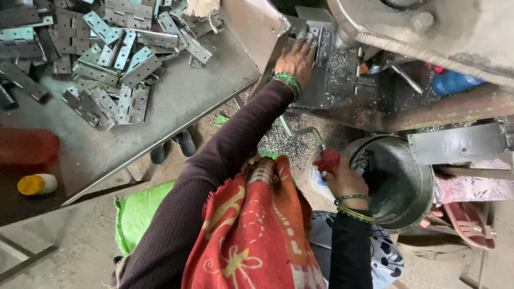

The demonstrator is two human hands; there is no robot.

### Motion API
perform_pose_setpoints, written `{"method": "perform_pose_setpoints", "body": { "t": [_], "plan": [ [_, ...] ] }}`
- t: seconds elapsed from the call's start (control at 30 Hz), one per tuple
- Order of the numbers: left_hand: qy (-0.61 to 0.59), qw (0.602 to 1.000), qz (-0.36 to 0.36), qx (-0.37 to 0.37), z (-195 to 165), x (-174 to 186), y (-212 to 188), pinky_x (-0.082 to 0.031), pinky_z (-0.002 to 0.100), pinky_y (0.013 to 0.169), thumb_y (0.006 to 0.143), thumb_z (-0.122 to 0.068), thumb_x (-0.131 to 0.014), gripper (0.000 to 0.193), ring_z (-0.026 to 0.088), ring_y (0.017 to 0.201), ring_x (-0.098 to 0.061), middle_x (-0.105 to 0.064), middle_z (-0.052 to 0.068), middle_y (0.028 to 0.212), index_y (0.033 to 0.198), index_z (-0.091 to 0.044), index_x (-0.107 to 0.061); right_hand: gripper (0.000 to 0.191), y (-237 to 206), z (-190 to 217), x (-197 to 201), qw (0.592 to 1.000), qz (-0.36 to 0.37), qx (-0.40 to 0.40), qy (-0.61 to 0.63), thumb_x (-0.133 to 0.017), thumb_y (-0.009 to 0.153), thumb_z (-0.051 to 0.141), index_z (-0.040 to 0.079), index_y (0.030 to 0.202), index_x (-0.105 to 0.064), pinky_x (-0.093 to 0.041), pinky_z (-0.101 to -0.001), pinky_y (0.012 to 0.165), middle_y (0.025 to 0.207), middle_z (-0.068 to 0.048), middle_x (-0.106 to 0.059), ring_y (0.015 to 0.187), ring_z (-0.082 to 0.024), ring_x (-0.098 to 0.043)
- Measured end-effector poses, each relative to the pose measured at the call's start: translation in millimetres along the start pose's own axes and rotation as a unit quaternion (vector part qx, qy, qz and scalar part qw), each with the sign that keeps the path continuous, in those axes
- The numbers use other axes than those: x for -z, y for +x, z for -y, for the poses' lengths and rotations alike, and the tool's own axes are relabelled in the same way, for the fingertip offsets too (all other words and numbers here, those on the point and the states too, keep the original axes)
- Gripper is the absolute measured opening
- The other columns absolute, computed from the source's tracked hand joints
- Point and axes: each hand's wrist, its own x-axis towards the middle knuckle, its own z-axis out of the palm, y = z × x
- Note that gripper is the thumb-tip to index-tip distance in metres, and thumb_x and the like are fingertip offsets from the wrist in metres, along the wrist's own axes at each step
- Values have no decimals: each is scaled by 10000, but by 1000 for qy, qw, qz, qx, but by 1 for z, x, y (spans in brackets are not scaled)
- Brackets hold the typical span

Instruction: The person repeatedly picks up small metal brackets from a pile, places them into a manual punching machine, and operates the lever to punch holes. The finished pieces are dropped into a metal bucket below.

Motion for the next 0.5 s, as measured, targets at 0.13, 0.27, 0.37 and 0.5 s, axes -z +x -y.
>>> {"method": "perform_pose_setpoints", "body": {
  "t": [0.13, 0.27, 0.37, 0.5],
  "plan": [
    [-8, 1000, -15, 23, -2, 2, -4, -231, 542, 1253, 1015, -184, -424, 532, 238, 1525, -270, -362, 68, 1614, 1542, -123, -392, 734, -4, 1, -2, 999, -40, 21, 18, -726, 880, 353, 208, 1466, -310, -530, -582, 818, 1144, -252, -704, 1011, -483, -684],
    [-13, 1000, 9, 23, 1, 3, -1, -247, 525, 1264, 1033, -175, -427, 512, 233, 1554, -262, -347, 63, 1643, 1540, -110, -413, 713, 15, 8, -60, 995, -33, -7, 98, -729, 887, 357, 213, 1457, -326, -523, -588, 820, 1103, -260, -713, 1005, -496, -678],
    [-11, 999, 41, -10, 11, 4, 11, -265, 493, 1194, 969, -149, -428, 589, 287, 1503, -231, -260, 99, 1648, 1549, -104, -335, 690, 31, -1, -79, 991, -49, 27, 123, -734, 894, 354, 189, 1434, -339, -524, -588, 812, 1097, -267, -717, 1005, -507, -672],
    [221, 967, 20, -124, 9, 4, 13, -232, 431, 1290, 1083, -239, -390, 535, 246, 1567, -243, -257, 79, 1710, 1586, -66, -332, 808, 25, -12, -49, 994, -3, 34, 104, -759, 834, 385, 188, 1454, -279, -533, -563, 812, 1049, -267, -722, 993, -486, -681]
  ]
}}
